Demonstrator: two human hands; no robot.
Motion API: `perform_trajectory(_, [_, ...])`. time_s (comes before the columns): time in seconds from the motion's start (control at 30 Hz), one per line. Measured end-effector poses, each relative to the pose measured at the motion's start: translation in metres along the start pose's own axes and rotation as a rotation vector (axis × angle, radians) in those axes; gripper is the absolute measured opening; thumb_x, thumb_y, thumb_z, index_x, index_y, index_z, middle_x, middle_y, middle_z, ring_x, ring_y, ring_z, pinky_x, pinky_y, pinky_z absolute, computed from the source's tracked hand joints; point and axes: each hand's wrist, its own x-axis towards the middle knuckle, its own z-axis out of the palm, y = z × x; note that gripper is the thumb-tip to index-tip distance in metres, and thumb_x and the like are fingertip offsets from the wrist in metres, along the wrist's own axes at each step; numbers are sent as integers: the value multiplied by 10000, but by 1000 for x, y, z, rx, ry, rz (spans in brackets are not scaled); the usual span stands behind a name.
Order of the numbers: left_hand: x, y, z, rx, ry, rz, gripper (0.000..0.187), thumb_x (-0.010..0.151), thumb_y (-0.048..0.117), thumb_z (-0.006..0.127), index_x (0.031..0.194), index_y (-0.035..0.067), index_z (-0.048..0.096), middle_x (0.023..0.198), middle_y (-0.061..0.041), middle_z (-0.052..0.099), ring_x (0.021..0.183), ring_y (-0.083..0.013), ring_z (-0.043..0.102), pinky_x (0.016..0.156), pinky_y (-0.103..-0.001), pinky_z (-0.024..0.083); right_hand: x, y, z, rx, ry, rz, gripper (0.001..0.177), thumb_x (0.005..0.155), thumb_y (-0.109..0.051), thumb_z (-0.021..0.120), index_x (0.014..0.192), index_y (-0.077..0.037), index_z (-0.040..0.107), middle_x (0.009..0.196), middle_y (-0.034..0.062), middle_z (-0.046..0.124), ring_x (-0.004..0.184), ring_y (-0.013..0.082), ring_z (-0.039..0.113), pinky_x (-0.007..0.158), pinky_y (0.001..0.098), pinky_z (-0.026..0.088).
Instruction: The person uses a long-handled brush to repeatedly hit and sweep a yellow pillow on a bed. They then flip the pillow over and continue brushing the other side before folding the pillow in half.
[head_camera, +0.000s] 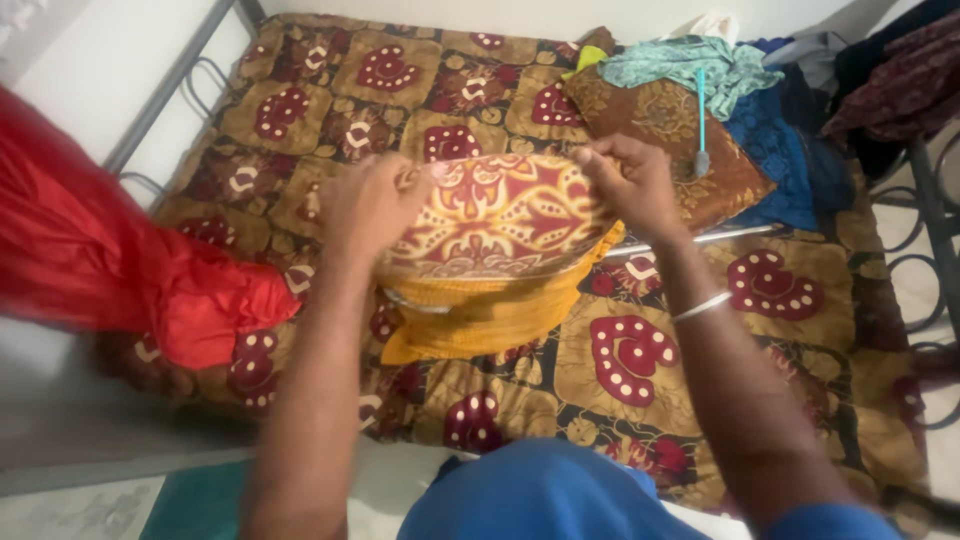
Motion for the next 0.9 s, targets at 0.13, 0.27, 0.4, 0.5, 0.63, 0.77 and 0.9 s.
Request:
perform_trajectory(0.13, [0, -27, -9, -176, -176, -255, 668, 908, 742, 471, 1200, 187, 700, 1113, -51, 751, 1054, -217, 686, 1056, -496, 469, 0, -33, 6, -615, 19, -276, 337, 1069, -340, 527, 973, -80, 718, 825, 24, 712, 683, 144, 699, 662, 316, 589])
perform_trajectory(0.27, [-6, -38, -11, -449, -282, -228, 690, 916, 723, 446, 1225, 144, 658, 1086, -86, 762, 1014, -186, 725, 959, -445, 569, 0, -65, 47, -1205, -287, 11, 571, 1103, -574, 433, 1063, -75, 707, 881, 65, 708, 803, 237, 696, 679, 362, 582])
perform_trajectory(0.4, [-16, -35, 4, -622, -273, -204, 659, 872, 690, 514, 1240, 156, 632, 1052, -48, 730, 944, -157, 724, 837, -377, 627, -14, -93, 85, -1126, -69, -671, 585, 991, -682, 419, 1163, -179, 665, 966, 35, 722, 932, 209, 681, 820, 430, 534])
perform_trajectory(0.5, [-18, -40, 26, -608, -106, -245, 600, 919, 660, 484, 1172, 149, 669, 922, -32, 756, 814, -146, 741, 772, -304, 577, -20, -116, 116, -988, -434, -514, 802, 911, -775, 412, 1351, -138, 619, 1003, 54, 716, 957, 234, 667, 852, 417, 516])
perform_trajectory(0.63, [-22, -73, 64, -886, 175, -345, 611, 997, 631, 441, 976, 83, 711, 808, -42, 719, 716, -104, 738, 611, -254, 586, -25, -137, 146, -1029, -485, -613, 993, 763, -884, 548, 1393, -116, 584, 1009, 100, 694, 916, 249, 674, 883, 423, 540])
perform_trajectory(0.77, [-36, -103, 112, -1061, 213, -334, 604, 1023, 584, 371, 963, 89, 712, 794, -67, 713, 678, -165, 709, 558, -322, 541, -17, -141, 157, -998, -505, -406, 825, 753, -706, 646, 1401, -198, 607, 1100, 83, 717, 944, 240, 697, 851, 369, 586])
perform_trajectory(0.9, [-48, -103, 162, -754, 388, -255, 489, 1070, 424, 419, 1044, 18, 691, 852, -154, 711, 782, -324, 707, 657, -443, 517, -6, -134, 155, -1008, -443, -405, 856, 723, -729, 714, 1394, -211, 597, 1360, 182, 604, 943, 305, 705, 778, 397, 601])
